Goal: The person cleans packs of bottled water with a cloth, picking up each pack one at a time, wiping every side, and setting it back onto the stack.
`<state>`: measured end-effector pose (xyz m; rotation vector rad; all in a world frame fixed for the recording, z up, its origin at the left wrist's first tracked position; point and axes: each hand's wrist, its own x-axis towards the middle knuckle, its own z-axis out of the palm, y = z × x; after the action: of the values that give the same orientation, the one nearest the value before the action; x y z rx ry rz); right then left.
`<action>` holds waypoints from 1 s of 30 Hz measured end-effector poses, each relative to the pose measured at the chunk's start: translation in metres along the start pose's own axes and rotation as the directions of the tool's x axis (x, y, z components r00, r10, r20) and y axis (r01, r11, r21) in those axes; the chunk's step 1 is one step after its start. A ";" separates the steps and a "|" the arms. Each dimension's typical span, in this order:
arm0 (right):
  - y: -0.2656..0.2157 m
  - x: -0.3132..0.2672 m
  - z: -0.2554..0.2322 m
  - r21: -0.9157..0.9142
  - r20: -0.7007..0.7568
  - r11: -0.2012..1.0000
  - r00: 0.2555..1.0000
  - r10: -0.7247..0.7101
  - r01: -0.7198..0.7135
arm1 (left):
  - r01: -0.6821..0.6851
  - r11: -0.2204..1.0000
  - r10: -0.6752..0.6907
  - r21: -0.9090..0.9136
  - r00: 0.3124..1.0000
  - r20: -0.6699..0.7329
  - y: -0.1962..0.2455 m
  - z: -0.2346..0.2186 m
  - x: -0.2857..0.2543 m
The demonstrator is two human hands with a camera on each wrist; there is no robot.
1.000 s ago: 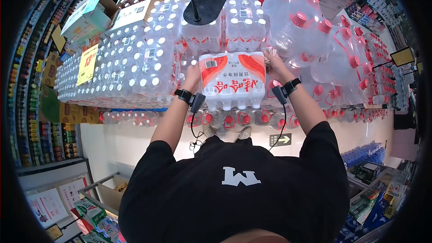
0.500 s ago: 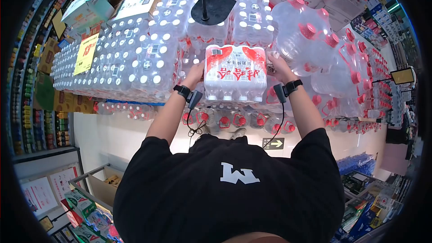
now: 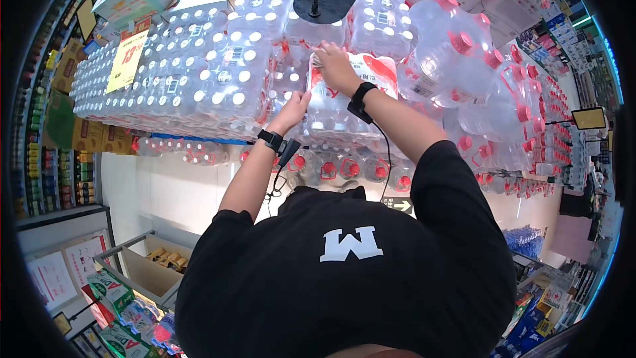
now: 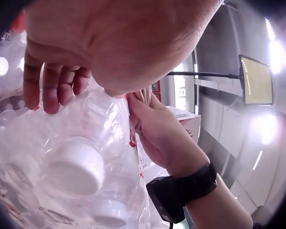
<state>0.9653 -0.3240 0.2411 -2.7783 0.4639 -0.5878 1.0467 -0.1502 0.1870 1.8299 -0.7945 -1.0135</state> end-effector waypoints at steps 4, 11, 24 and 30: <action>-0.021 -0.005 -0.002 0.095 0.065 0.977 0.978 -0.199 0.192 | 0.037 0.999 -0.037 0.008 0.998 0.043 0.012 0.001 -0.014; 0.059 -0.074 -0.074 0.123 -0.006 0.991 0.998 0.060 -0.059 | -0.077 0.965 0.080 0.252 0.997 -0.002 0.011 -0.001 -0.003; -0.059 -0.071 -0.029 0.092 -0.104 0.985 0.986 -0.134 0.143 | -0.024 0.980 -0.005 0.199 0.990 0.141 -0.001 -0.007 0.009; -0.025 -0.119 -0.070 0.113 0.042 0.994 0.999 0.007 -0.011 | 0.036 0.988 -0.059 0.149 0.987 0.149 0.019 -0.008 -0.013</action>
<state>0.8385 -0.2715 0.2701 -2.6739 0.4204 -0.5364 1.0454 -0.1442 0.2106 1.9194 -0.9430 -1.1643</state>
